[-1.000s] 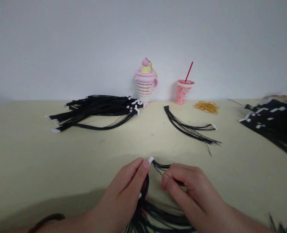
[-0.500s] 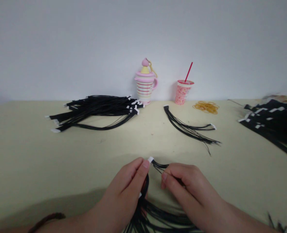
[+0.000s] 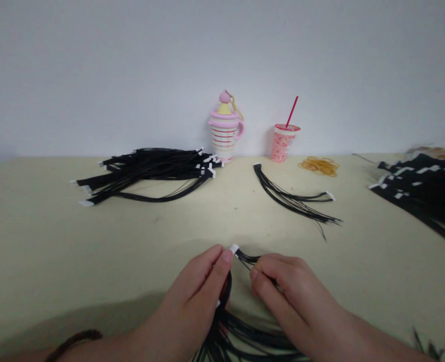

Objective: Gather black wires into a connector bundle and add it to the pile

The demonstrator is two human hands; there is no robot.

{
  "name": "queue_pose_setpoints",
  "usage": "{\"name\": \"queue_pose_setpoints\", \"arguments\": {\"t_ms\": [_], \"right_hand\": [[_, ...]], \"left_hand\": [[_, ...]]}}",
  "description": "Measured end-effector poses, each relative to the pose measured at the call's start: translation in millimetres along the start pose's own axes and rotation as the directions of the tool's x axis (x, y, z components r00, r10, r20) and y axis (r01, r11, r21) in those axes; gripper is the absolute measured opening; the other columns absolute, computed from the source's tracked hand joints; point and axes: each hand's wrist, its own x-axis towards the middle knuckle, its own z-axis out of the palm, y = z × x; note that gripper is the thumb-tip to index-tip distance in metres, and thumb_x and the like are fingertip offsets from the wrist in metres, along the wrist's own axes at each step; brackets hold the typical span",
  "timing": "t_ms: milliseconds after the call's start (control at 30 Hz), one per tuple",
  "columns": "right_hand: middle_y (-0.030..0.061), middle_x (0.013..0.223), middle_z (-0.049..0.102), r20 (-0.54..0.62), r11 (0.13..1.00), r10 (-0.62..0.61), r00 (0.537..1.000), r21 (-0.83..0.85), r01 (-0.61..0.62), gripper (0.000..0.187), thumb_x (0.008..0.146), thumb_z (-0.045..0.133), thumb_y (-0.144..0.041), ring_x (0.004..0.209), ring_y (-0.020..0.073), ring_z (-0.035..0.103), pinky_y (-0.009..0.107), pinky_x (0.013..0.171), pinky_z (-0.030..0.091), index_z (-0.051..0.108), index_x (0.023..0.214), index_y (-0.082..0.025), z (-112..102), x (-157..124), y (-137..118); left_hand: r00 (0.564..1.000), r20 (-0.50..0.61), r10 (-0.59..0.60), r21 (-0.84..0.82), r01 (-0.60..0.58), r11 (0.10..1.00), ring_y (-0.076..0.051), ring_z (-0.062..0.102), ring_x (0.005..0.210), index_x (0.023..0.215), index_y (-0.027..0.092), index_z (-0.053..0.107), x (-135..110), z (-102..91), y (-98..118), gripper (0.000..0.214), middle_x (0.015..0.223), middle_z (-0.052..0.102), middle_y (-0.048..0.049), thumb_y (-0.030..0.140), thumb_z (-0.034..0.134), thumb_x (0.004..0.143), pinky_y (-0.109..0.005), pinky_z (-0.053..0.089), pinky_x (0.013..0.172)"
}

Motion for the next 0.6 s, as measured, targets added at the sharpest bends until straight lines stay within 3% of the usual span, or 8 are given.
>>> {"name": "queue_pose_setpoints", "arguments": {"t_ms": [133,300,467,600], "right_hand": [[-0.0033,0.059,0.044,-0.031,0.999,0.006,1.0,0.034,-0.005,0.023,0.086,0.039,-0.014,0.055,0.0084,0.04,0.02,0.052,0.029,0.041,0.063,-0.016,0.5,-1.4,-1.2],[-0.0025,0.058,0.045,-0.041,1.0,0.023,0.999,0.018,-0.022,0.024,0.085,0.038,-0.016,0.053,0.009,0.039,0.021,0.05,0.029,0.04,0.062,-0.016,3.4,-0.7,-1.5],[-0.0014,0.061,0.046,-0.042,1.0,0.007,0.999,-0.016,-0.007,0.021,0.084,0.037,-0.014,0.055,0.0098,0.039,0.021,0.053,0.03,0.04,0.064,-0.016,6.4,0.9,-2.1],[-0.0025,0.059,0.043,-0.033,0.993,0.021,0.999,0.113,-0.017,0.026,0.087,0.038,-0.019,0.054,0.0088,0.038,0.02,0.052,0.03,0.04,0.062,-0.016,2.1,1.5,-0.3]], "left_hand": [[0.999,-0.009,0.032,-0.013,-0.032,0.999,-0.015,0.056,0.074,0.071,0.023,0.056,-0.2,0.1,-0.1,0.021,0.074,0.061,0.0025,0.031,0.042,0.084,-0.018,0.046,0.07],[0.998,0.038,0.049,-0.009,-0.049,0.999,-0.015,0.056,0.067,0.07,0.023,0.057,-2.0,-0.7,-2.5,0.023,0.07,0.061,0.0022,0.031,0.041,0.085,-0.019,0.047,0.063],[1.0,-0.008,-0.008,-0.016,0.007,1.0,-0.015,0.056,0.087,0.086,0.024,0.061,-3.4,-1.2,-5.7,0.018,0.091,0.064,0.0013,0.031,0.045,0.082,-0.018,0.043,0.08],[1.0,-0.004,0.0,-0.029,0.0,1.0,-0.016,0.056,0.073,0.074,0.022,0.058,-0.8,-1.3,-0.4,0.022,0.075,0.062,0.0017,0.034,0.042,0.084,-0.019,0.045,0.068]]}}
